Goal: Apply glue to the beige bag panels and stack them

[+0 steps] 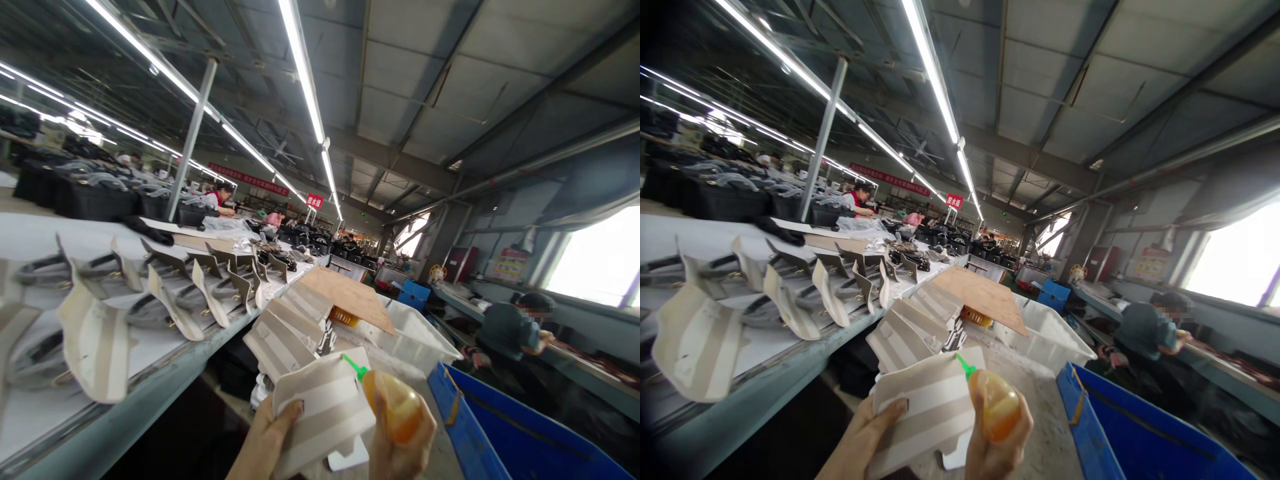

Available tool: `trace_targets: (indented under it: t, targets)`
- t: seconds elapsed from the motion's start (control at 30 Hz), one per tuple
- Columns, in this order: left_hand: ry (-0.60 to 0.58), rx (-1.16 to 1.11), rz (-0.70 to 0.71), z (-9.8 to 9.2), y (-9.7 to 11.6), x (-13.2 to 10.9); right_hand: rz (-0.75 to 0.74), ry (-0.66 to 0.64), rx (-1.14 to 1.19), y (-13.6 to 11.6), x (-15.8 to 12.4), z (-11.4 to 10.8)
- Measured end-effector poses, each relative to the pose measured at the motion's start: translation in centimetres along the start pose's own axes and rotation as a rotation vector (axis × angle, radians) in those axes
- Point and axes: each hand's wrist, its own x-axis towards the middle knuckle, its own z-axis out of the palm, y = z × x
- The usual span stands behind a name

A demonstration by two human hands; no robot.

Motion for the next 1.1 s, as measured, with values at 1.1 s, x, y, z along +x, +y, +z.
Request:
trace_targets:
  t: [1.1]
  targets:
    - [-0.051, 0.080, -0.049, -0.7, 2.4, -0.6, 0.079, 0.039, -0.077, 2.5, 1.8, -1.3]
